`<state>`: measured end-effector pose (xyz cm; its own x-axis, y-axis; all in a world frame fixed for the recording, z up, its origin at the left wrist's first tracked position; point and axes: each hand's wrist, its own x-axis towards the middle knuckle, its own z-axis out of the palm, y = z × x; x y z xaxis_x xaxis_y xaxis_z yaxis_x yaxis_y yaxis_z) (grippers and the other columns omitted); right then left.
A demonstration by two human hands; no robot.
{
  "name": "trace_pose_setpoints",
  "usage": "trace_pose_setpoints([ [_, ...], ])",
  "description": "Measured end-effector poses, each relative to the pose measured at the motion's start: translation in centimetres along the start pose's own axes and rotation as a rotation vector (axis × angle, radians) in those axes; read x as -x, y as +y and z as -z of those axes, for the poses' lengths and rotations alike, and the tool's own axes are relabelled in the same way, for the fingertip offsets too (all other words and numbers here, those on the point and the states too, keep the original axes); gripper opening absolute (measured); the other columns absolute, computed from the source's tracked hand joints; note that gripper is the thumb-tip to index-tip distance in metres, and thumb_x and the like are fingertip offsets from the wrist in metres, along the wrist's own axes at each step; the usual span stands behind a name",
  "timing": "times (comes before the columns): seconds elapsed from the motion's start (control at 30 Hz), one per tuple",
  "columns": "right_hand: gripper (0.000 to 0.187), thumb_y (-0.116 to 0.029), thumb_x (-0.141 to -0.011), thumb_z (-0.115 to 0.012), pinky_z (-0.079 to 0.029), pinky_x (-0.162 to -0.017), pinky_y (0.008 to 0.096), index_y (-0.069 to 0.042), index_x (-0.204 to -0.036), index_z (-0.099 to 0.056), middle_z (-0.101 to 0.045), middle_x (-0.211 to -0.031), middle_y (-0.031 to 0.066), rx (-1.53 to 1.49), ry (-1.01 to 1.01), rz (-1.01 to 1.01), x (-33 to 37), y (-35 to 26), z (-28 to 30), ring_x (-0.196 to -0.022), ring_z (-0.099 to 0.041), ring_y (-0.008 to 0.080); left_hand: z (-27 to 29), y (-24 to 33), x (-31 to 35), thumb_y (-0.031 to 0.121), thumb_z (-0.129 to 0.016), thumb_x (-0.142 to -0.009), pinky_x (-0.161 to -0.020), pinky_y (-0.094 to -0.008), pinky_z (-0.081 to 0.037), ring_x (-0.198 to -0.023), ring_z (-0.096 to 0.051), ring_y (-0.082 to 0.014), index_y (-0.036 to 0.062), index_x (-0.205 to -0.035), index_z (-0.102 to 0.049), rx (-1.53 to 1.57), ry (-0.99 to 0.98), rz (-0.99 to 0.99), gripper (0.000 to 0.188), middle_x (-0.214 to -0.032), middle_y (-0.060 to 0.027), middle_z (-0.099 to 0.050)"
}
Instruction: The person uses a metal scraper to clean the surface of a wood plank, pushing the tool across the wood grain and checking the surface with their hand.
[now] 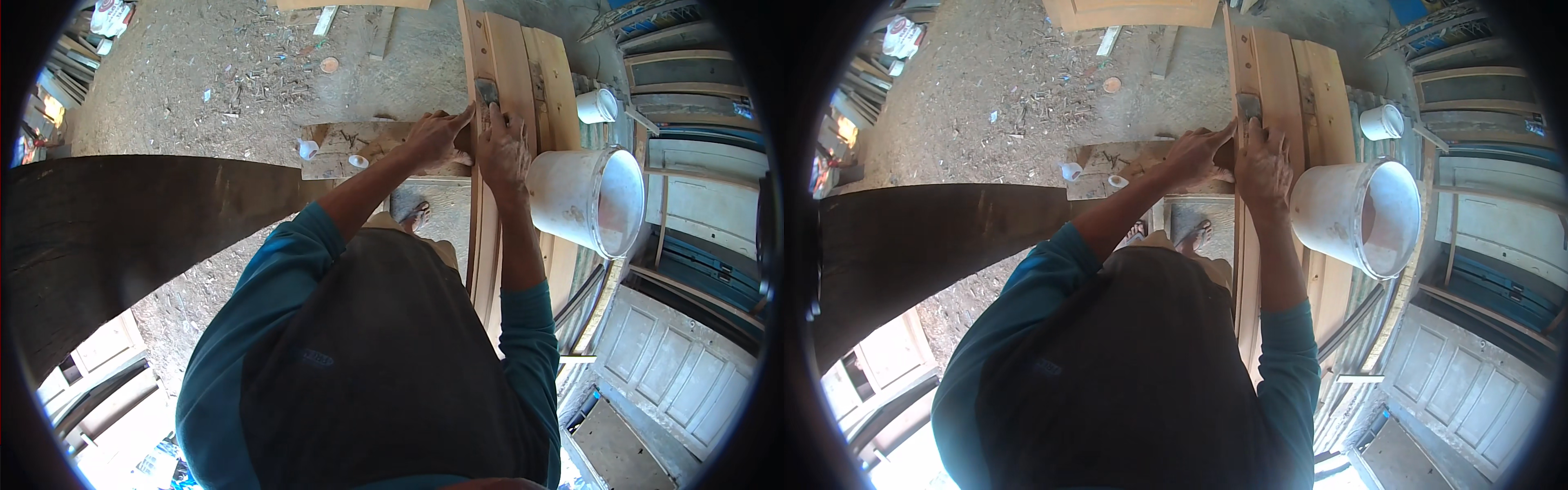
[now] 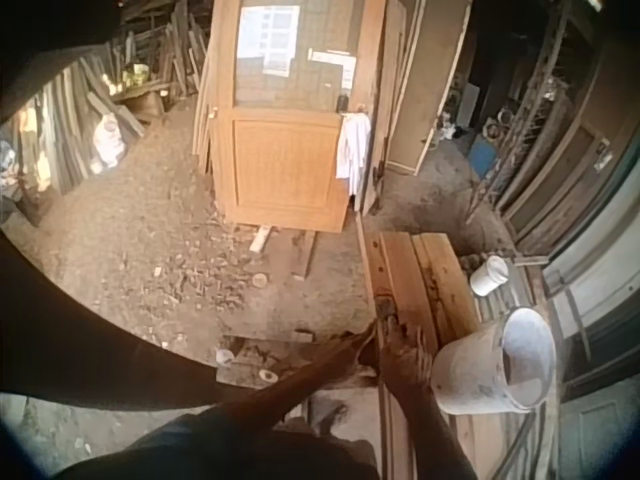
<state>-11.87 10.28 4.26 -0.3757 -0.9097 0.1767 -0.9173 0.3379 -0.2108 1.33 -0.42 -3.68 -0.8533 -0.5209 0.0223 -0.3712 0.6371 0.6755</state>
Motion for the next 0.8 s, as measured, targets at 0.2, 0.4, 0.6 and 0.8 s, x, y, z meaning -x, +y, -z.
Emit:
trace_pose_setpoints([
  [0.2, 0.050, -0.014, -0.098, -0.068, -0.059, -0.096, 0.0541, -0.004, -0.146, -0.061, -0.060, -0.128, 0.0249, 0.008, 0.056, 0.062, -2.4, 0.1, -1.1, -0.118, -0.065, 0.0448, -0.2, 0.0, -0.1, 0.054, -0.094, -0.075, -0.115, -0.0510, -0.044, -0.135, -0.061, -0.0417, 0.0134, -0.174, -0.023, -0.007, 0.008, -0.018, 0.128, -0.142, -0.0184, -0.071],
  [0.4, 0.049, -0.014, -0.099, -0.066, -0.057, -0.098, 0.0549, -0.003, -0.146, -0.060, -0.061, -0.124, 0.0258, 0.036, -0.036, 0.083, -2.2, 2.0, -0.4, -0.117, -0.064, 0.0468, 0.2, 0.5, 0.2, 0.056, -0.094, -0.075, -0.115, -0.0503, -0.044, -0.135, -0.061, -0.0408, 0.0130, -0.174, -0.024, -0.029, -0.011, 0.001, 0.129, -0.141, -0.0179, -0.071],
  [0.6, 0.047, -0.015, -0.098, -0.067, -0.054, -0.098, 0.0571, -0.003, -0.143, -0.063, -0.061, -0.121, 0.0251, 0.017, 0.118, 0.137, -2.8, 2.3, -1.2, -0.113, -0.063, 0.0470, 0.1, 0.1, 0.0, 0.058, -0.093, -0.075, -0.115, -0.0498, -0.045, -0.133, -0.062, -0.0401, 0.0138, -0.175, -0.021, -0.032, -0.024, 0.005, 0.131, -0.138, -0.0170, -0.072],
  [0.8, 0.047, -0.016, -0.096, -0.068, -0.053, -0.097, 0.0589, -0.003, -0.141, -0.064, -0.060, -0.121, 0.0260, -0.002, 0.095, 0.096, -2.5, 1.8, -2.5, -0.114, -0.062, 0.0480, -0.3, -0.2, -0.1, 0.058, -0.093, -0.075, -0.113, -0.0508, -0.045, -0.133, -0.062, -0.0393, 0.0144, -0.175, -0.021, -0.048, -0.001, -0.014, 0.131, -0.138, -0.0162, -0.072],
])
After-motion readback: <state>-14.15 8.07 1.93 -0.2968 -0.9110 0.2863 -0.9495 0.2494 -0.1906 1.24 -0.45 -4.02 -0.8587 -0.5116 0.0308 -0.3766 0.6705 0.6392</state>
